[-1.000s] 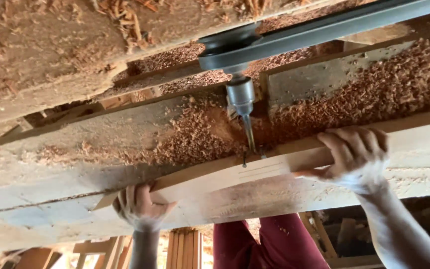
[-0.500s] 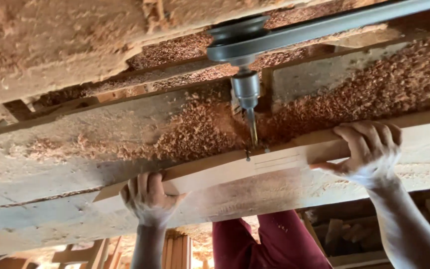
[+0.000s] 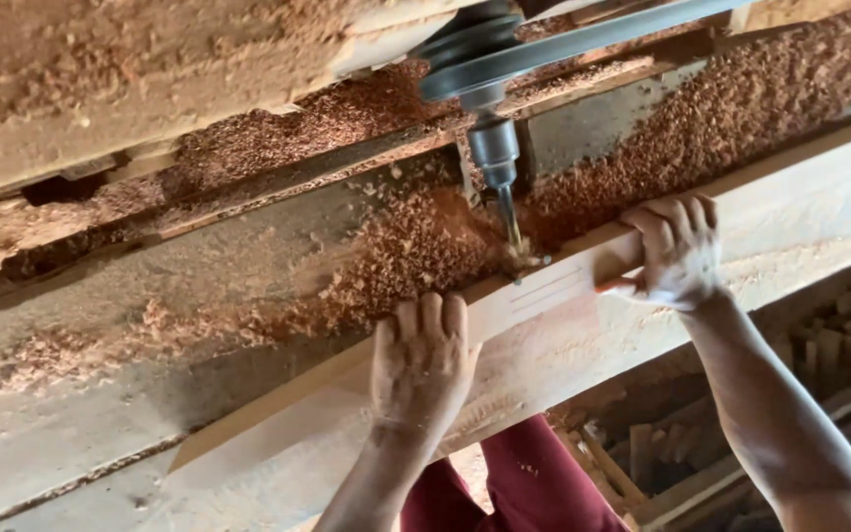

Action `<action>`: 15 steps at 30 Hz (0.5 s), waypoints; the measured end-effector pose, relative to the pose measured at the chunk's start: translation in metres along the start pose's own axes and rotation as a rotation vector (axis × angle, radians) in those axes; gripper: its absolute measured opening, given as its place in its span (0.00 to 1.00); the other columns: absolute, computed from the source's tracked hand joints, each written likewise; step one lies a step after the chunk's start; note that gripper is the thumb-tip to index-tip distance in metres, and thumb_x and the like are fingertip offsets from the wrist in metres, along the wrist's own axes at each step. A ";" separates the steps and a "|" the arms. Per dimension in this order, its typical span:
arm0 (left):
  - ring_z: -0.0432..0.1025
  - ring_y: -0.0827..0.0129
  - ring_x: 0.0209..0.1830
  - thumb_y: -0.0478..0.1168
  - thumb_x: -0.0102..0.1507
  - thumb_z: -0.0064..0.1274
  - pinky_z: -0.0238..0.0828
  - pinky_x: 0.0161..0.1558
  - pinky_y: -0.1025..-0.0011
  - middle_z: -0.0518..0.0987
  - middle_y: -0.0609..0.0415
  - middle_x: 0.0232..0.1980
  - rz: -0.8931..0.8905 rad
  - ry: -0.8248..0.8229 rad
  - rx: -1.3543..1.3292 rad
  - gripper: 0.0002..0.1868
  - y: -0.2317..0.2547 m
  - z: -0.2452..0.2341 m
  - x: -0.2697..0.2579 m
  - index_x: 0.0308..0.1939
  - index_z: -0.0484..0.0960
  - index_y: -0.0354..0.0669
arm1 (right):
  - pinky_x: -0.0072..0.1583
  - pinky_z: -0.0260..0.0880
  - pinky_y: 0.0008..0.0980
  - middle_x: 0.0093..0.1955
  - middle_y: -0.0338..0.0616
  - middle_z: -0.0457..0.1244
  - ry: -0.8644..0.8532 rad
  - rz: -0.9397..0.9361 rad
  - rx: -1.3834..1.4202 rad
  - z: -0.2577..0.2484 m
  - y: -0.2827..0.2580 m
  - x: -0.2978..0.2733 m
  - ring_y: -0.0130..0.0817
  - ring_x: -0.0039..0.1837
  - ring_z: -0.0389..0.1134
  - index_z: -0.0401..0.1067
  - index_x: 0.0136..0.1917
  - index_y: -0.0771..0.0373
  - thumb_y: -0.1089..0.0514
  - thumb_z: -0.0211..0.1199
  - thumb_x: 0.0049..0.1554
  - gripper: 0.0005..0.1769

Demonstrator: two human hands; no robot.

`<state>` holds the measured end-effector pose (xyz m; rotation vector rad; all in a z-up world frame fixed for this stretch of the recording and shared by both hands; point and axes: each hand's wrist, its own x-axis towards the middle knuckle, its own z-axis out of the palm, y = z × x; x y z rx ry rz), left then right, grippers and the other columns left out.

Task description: The person carries a long thin wooden strip to a bench-mounted drill press and drills a series of holes along the strip, holding and feeding the wood with both hands under the spinning bit, repositioning it between holes.

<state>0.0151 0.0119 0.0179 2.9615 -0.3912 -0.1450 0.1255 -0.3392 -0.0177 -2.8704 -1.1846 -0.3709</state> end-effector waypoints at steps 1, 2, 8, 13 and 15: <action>0.61 0.71 0.33 0.62 0.59 0.62 0.60 0.34 0.71 0.68 0.60 0.34 0.004 0.008 -0.010 0.25 -0.009 -0.003 -0.004 0.41 0.75 0.46 | 0.56 0.64 0.48 0.49 0.49 0.60 -0.004 -0.001 -0.013 -0.004 -0.010 0.006 0.39 0.50 0.60 0.69 0.53 0.64 0.14 0.38 0.53 0.51; 0.62 0.71 0.33 0.63 0.57 0.63 0.60 0.36 0.71 0.68 0.60 0.34 -0.007 0.017 0.006 0.26 -0.018 -0.006 -0.009 0.41 0.75 0.48 | 0.56 0.64 0.49 0.49 0.50 0.61 -0.010 0.015 -0.004 -0.007 -0.022 0.011 0.41 0.50 0.61 0.70 0.53 0.64 0.15 0.36 0.53 0.52; 0.64 0.69 0.33 0.59 0.56 0.65 0.61 0.37 0.69 0.70 0.58 0.36 -0.022 0.008 -0.092 0.27 -0.042 -0.006 -0.032 0.45 0.75 0.45 | 0.55 0.66 0.49 0.50 0.50 0.61 -0.036 0.035 -0.037 -0.008 -0.051 0.020 0.42 0.50 0.62 0.70 0.53 0.65 0.13 0.31 0.51 0.55; 0.70 0.57 0.37 0.58 0.43 0.69 0.65 0.37 0.60 0.72 0.55 0.38 -0.040 -0.047 -0.212 0.33 -0.034 0.004 -0.044 0.45 0.76 0.50 | 0.62 0.61 0.50 0.55 0.46 0.63 -0.067 0.104 0.129 -0.005 -0.048 -0.003 0.49 0.55 0.66 0.74 0.59 0.59 0.09 0.43 0.51 0.54; 0.70 0.56 0.37 0.57 0.45 0.70 0.67 0.37 0.59 0.72 0.54 0.38 -0.024 -0.049 -0.237 0.31 -0.028 0.005 -0.051 0.44 0.76 0.49 | 0.60 0.60 0.53 0.54 0.49 0.62 -0.063 0.182 0.239 -0.011 -0.059 -0.009 0.52 0.53 0.64 0.72 0.59 0.58 0.05 0.37 0.49 0.59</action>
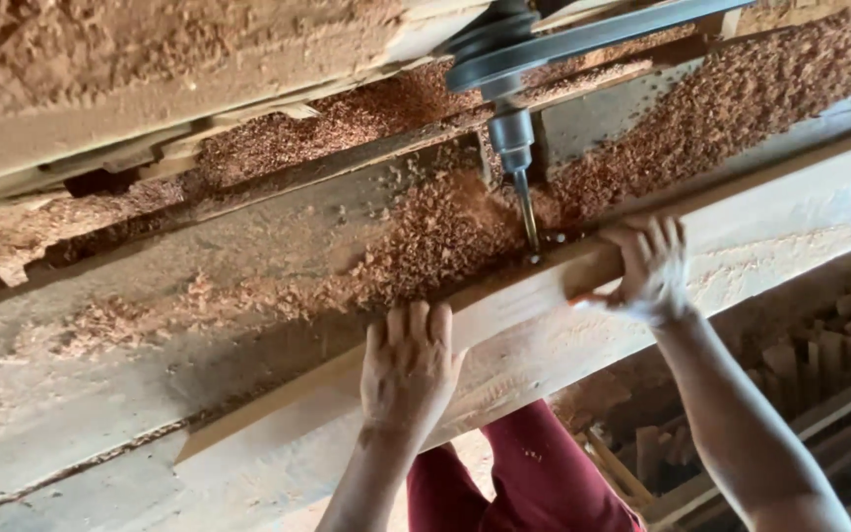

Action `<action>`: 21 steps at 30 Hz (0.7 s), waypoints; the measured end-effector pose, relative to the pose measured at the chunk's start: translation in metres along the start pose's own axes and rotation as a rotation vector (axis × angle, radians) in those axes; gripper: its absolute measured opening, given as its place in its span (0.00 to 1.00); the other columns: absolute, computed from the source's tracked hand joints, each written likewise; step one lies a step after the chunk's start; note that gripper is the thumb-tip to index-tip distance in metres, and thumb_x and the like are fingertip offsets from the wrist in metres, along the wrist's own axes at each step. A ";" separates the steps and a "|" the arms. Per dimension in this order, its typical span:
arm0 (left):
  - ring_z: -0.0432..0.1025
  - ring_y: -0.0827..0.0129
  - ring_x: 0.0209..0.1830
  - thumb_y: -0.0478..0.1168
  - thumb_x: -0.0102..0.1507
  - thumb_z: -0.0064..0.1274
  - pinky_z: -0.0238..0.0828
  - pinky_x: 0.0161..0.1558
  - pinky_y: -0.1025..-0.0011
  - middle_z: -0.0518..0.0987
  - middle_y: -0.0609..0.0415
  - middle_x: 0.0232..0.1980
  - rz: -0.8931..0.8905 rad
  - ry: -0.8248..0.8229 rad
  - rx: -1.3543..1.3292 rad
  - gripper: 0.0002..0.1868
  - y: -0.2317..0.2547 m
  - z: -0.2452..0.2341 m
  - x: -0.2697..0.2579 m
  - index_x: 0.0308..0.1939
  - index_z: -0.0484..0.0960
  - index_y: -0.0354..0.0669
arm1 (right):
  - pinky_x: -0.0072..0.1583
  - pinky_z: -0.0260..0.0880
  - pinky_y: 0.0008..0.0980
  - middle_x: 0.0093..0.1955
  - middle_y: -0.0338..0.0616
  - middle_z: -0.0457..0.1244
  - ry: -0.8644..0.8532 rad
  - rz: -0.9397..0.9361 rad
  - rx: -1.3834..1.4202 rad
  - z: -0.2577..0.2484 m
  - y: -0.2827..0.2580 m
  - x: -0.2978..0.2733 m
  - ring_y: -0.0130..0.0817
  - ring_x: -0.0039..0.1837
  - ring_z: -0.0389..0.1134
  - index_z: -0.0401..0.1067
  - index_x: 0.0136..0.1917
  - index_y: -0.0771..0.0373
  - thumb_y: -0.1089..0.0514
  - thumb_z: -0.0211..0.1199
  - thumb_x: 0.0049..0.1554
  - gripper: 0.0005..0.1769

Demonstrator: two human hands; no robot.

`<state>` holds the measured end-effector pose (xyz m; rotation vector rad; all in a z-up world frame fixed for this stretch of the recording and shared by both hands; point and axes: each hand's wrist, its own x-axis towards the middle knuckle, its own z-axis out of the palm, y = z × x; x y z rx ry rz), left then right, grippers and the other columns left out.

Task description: The person carries a long thin wooden strip to a bench-mounted drill press and drills a series of holes along the strip, holding and feeding the wood with both hands under the spinning bit, repositioning it between holes.

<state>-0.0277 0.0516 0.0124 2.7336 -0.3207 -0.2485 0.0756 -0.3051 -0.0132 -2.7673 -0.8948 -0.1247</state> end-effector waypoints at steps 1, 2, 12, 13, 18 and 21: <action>0.70 0.56 0.37 0.57 0.45 0.70 0.67 0.37 0.59 0.72 0.54 0.38 0.005 0.002 0.003 0.31 0.000 -0.003 -0.011 0.44 0.76 0.49 | 0.60 0.60 0.53 0.54 0.49 0.62 0.005 0.003 -0.002 -0.004 -0.015 -0.008 0.52 0.53 0.64 0.72 0.59 0.58 0.05 0.37 0.49 0.59; 0.69 0.60 0.38 0.58 0.49 0.69 0.68 0.39 0.62 0.73 0.54 0.40 0.003 -0.069 0.019 0.31 -0.001 -0.005 -0.021 0.47 0.75 0.47 | 0.60 0.63 0.54 0.52 0.48 0.63 0.001 0.026 -0.065 -0.007 -0.029 -0.016 0.46 0.52 0.64 0.71 0.55 0.59 0.08 0.43 0.47 0.55; 0.77 0.65 0.44 0.63 0.53 0.62 0.73 0.53 0.62 0.84 0.56 0.47 -0.200 -0.355 -0.058 0.30 -0.087 -0.051 -0.203 0.47 0.80 0.46 | 0.50 0.65 0.49 0.54 0.49 0.64 -0.206 0.004 0.122 -0.067 -0.123 -0.015 0.44 0.52 0.65 0.76 0.52 0.58 0.19 0.59 0.49 0.41; 0.77 0.65 0.44 0.63 0.53 0.62 0.73 0.53 0.62 0.84 0.56 0.47 -0.203 -0.371 -0.051 0.30 -0.095 -0.062 -0.203 0.47 0.80 0.46 | 0.50 0.65 0.49 0.54 0.49 0.64 -0.210 0.011 0.137 -0.062 -0.108 -0.030 0.44 0.52 0.65 0.76 0.52 0.58 0.19 0.59 0.49 0.41; 0.85 0.76 0.24 0.65 0.56 0.55 0.85 0.22 0.77 0.89 0.61 0.48 -0.643 -0.978 -0.516 0.33 -0.109 -0.078 -0.183 0.59 0.76 0.55 | 0.62 0.70 0.46 0.50 0.47 0.69 -0.178 0.048 0.034 -0.068 -0.077 -0.045 0.43 0.53 0.72 0.79 0.47 0.66 0.29 0.58 0.55 0.35; 0.84 0.79 0.30 0.55 0.58 0.57 0.84 0.27 0.80 0.90 0.64 0.44 -0.533 -0.863 -0.528 0.21 -0.075 -0.074 -0.162 0.53 0.81 0.57 | 0.61 0.63 0.46 0.53 0.46 0.68 -0.180 0.068 -0.008 -0.071 -0.064 -0.061 0.43 0.55 0.68 0.80 0.51 0.64 0.38 0.65 0.56 0.27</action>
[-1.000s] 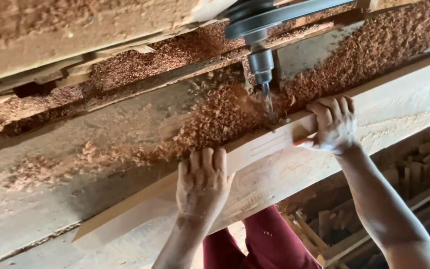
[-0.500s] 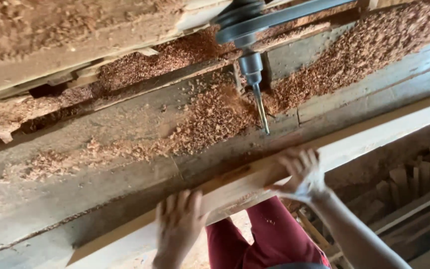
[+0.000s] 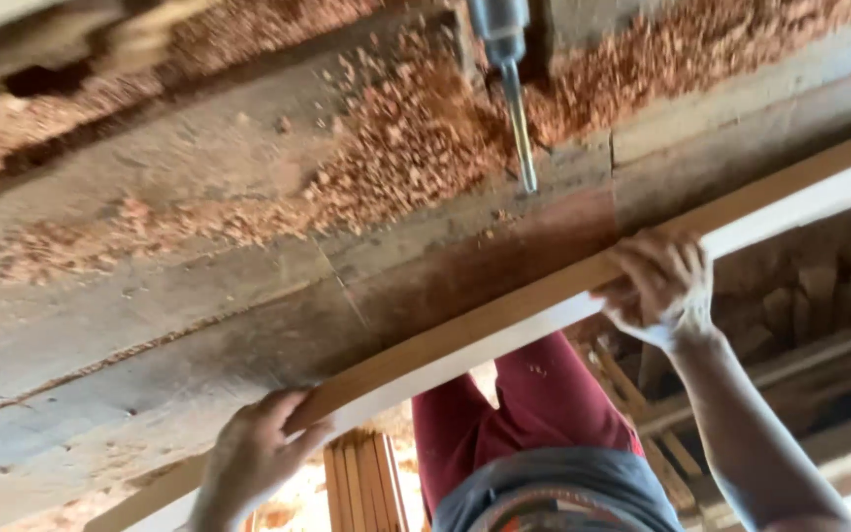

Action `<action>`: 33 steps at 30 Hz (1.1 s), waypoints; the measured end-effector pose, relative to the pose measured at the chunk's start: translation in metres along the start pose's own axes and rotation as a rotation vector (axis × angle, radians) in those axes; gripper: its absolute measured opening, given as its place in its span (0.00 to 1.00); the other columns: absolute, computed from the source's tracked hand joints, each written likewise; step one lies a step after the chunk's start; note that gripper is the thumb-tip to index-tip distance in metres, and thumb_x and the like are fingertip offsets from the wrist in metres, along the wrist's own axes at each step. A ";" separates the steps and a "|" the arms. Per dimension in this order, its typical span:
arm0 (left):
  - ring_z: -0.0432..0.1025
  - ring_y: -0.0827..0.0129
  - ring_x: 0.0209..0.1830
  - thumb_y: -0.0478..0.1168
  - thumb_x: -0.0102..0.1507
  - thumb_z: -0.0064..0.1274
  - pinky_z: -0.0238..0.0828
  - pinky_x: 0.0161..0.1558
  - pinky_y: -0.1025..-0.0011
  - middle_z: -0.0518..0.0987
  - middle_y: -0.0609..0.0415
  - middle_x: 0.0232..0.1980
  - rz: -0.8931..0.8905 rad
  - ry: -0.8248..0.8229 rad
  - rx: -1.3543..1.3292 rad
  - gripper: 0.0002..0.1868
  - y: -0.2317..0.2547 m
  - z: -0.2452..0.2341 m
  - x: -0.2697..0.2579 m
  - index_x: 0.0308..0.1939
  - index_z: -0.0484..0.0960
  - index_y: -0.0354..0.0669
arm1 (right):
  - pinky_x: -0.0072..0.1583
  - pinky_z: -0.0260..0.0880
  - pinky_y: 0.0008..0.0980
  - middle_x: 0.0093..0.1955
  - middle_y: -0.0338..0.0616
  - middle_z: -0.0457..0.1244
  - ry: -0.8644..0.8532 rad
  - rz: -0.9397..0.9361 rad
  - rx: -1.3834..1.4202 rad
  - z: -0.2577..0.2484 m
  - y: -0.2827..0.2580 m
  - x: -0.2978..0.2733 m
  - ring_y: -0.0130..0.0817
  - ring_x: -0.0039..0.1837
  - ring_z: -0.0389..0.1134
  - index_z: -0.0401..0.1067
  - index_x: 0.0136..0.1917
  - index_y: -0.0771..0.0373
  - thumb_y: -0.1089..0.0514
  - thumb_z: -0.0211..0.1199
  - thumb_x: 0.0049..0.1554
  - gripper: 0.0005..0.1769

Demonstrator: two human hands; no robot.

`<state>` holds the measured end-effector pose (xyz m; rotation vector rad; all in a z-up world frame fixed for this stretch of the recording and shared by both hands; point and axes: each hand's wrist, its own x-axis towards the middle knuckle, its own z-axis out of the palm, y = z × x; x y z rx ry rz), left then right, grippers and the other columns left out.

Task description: The person carries a long thin wooden strip to a bench-mounted drill press and drills a series of holes along the strip, holding and feeding the wood with both hands under the spinning bit, repositioning it between holes.

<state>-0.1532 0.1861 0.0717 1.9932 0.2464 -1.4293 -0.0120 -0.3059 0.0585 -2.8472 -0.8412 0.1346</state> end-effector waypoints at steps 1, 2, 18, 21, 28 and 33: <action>0.84 0.79 0.30 0.55 0.58 0.57 0.84 0.27 0.80 0.90 0.64 0.44 -0.001 -0.021 -0.001 0.21 0.007 0.012 -0.005 0.53 0.81 0.57 | 0.61 0.63 0.46 0.53 0.46 0.68 -0.019 0.011 0.000 -0.002 -0.010 0.001 0.43 0.55 0.68 0.80 0.51 0.64 0.38 0.65 0.56 0.27; 0.80 0.70 0.39 0.58 0.60 0.55 0.77 0.39 0.71 0.85 0.57 0.50 0.169 0.372 0.271 0.19 0.015 0.023 -0.007 0.46 0.81 0.52 | 0.63 0.61 0.47 0.51 0.48 0.68 0.056 0.045 0.021 -0.002 -0.015 0.007 0.45 0.56 0.67 0.77 0.50 0.66 0.50 0.64 0.54 0.18; 0.69 0.73 0.35 0.65 0.60 0.64 0.64 0.41 0.67 0.78 0.65 0.39 0.127 1.019 0.899 0.25 0.025 0.027 0.050 0.48 0.79 0.54 | 0.68 0.51 0.44 0.34 0.37 0.66 0.469 0.238 0.209 0.057 -0.035 0.072 0.34 0.44 0.61 0.72 0.31 0.54 0.45 0.48 0.65 0.25; 0.77 0.73 0.39 0.69 0.56 0.67 0.69 0.42 0.68 0.84 0.66 0.42 0.126 1.021 0.896 0.30 0.034 -0.002 0.056 0.48 0.77 0.56 | 0.66 0.52 0.45 0.37 0.39 0.67 0.366 0.273 0.211 0.028 -0.041 0.103 0.39 0.46 0.63 0.75 0.33 0.58 0.48 0.52 0.63 0.21; 0.73 0.80 0.34 0.75 0.64 0.51 0.61 0.46 0.71 0.85 0.72 0.39 0.168 1.115 0.947 0.28 0.040 -0.026 0.069 0.44 0.81 0.59 | 0.65 0.49 0.42 0.33 0.35 0.64 0.455 0.289 0.193 0.050 -0.029 0.105 0.31 0.42 0.58 0.72 0.31 0.53 0.47 0.47 0.64 0.23; 0.73 0.79 0.35 0.77 0.60 0.59 0.61 0.46 0.70 0.85 0.69 0.40 0.195 1.095 0.944 0.31 0.036 -0.035 0.075 0.44 0.81 0.57 | 0.67 0.50 0.44 0.36 0.36 0.67 0.368 0.340 0.193 0.035 -0.031 0.121 0.34 0.44 0.61 0.75 0.32 0.55 0.47 0.49 0.63 0.23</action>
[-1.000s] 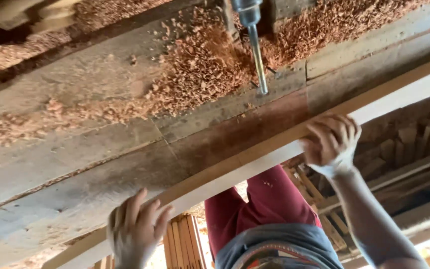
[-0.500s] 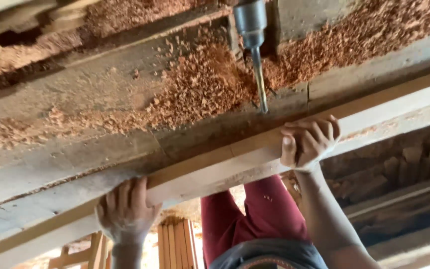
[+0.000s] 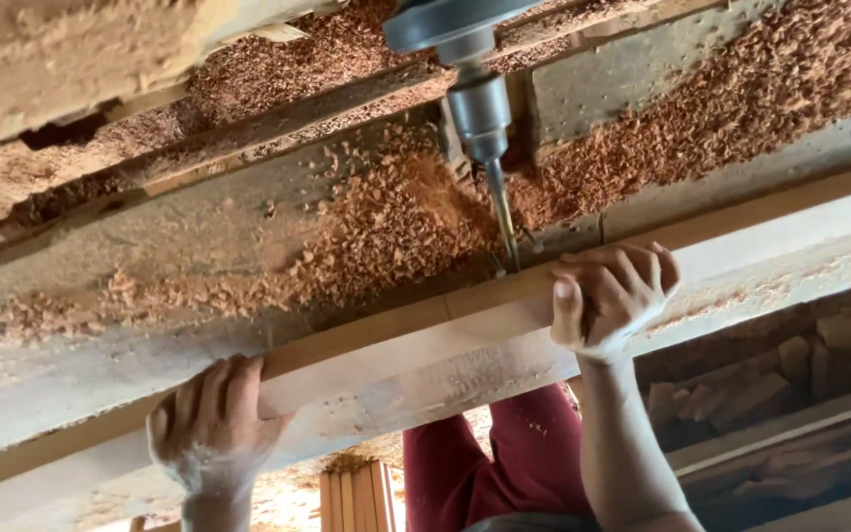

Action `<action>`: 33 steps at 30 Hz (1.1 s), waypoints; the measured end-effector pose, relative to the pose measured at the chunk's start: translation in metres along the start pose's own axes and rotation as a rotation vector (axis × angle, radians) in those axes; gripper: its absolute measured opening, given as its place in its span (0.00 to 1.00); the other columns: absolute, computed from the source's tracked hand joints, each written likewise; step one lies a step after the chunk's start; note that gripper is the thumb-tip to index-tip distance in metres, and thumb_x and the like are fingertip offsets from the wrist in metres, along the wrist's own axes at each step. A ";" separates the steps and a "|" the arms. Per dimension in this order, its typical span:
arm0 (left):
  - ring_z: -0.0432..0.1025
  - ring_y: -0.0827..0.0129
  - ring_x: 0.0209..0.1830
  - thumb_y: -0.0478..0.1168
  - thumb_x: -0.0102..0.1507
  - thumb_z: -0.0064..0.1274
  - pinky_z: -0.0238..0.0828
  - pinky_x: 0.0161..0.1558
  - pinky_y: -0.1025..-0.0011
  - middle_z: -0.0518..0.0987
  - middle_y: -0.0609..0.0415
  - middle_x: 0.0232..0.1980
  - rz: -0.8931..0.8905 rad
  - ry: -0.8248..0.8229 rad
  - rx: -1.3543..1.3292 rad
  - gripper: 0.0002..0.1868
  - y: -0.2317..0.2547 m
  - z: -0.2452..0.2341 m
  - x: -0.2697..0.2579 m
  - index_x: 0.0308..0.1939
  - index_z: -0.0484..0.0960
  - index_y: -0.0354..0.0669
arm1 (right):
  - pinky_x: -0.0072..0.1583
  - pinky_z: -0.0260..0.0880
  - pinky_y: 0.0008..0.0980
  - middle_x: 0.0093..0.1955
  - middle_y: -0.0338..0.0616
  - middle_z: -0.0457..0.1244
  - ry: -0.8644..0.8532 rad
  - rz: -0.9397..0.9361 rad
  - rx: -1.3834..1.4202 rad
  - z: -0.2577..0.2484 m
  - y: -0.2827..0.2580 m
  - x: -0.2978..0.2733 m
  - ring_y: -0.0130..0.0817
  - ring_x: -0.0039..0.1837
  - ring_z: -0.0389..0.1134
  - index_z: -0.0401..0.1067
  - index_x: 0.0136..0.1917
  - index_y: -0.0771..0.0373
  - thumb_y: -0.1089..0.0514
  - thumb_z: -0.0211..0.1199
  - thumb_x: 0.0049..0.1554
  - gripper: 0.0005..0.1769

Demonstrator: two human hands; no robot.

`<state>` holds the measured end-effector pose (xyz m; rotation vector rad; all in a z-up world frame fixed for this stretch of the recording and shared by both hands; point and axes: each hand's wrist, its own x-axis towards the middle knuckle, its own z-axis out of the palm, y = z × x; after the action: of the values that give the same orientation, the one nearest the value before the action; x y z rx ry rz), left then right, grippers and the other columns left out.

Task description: The person carries a long thin wooden strip to a bench-mounted drill press and drills a series of holes along the strip, holding and feeding the wood with both hands under the spinning bit, repositioning it between holes.

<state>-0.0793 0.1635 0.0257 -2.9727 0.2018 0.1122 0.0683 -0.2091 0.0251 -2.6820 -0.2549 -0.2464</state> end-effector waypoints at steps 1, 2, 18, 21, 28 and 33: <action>0.73 0.79 0.35 0.77 0.60 0.59 0.61 0.46 0.70 0.85 0.69 0.40 0.004 0.000 -0.002 0.31 0.000 0.000 0.001 0.44 0.81 0.57 | 0.67 0.50 0.44 0.36 0.36 0.67 0.000 0.003 -0.003 0.001 0.000 0.004 0.34 0.44 0.61 0.75 0.32 0.55 0.47 0.49 0.63 0.23; 0.74 0.79 0.35 0.78 0.60 0.56 0.61 0.46 0.70 0.85 0.69 0.40 0.005 -0.004 0.004 0.33 0.000 0.000 0.003 0.45 0.81 0.56 | 0.66 0.51 0.44 0.35 0.36 0.66 0.001 -0.005 0.003 0.001 0.000 0.008 0.34 0.44 0.61 0.75 0.32 0.55 0.47 0.49 0.63 0.23; 0.71 0.75 0.36 0.66 0.58 0.68 0.58 0.49 0.67 0.82 0.67 0.42 -0.018 -0.140 -0.039 0.25 0.004 -0.002 0.005 0.44 0.79 0.56 | 0.74 0.48 0.41 0.27 0.35 0.64 0.164 0.281 0.180 0.018 0.002 0.012 0.31 0.39 0.64 0.66 0.24 0.53 0.46 0.40 0.69 0.34; 0.71 0.75 0.35 0.70 0.59 0.64 0.58 0.49 0.67 0.82 0.65 0.41 -0.001 -0.145 -0.034 0.28 0.003 0.002 0.004 0.45 0.77 0.55 | 0.71 0.52 0.41 0.24 0.35 0.62 0.246 0.267 0.153 0.023 0.004 0.013 0.30 0.35 0.61 0.65 0.25 0.54 0.47 0.42 0.69 0.33; 0.68 0.77 0.31 0.72 0.60 0.61 0.56 0.45 0.68 0.82 0.65 0.40 0.031 -0.138 -0.030 0.28 0.001 0.002 0.005 0.44 0.77 0.56 | 0.69 0.55 0.41 0.23 0.34 0.60 0.282 0.276 0.166 0.024 0.006 0.015 0.29 0.34 0.60 0.64 0.24 0.53 0.48 0.45 0.68 0.30; 0.69 0.76 0.32 0.75 0.59 0.59 0.57 0.43 0.68 0.83 0.65 0.41 0.034 -0.140 -0.013 0.31 0.000 0.003 0.004 0.47 0.77 0.56 | 0.70 0.54 0.41 0.23 0.35 0.61 0.274 0.293 0.175 0.022 0.003 0.019 0.30 0.35 0.60 0.65 0.25 0.54 0.51 0.47 0.66 0.27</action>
<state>-0.0753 0.1631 0.0226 -2.9598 0.2340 0.3252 0.0900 -0.1996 0.0078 -2.4362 0.1906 -0.4697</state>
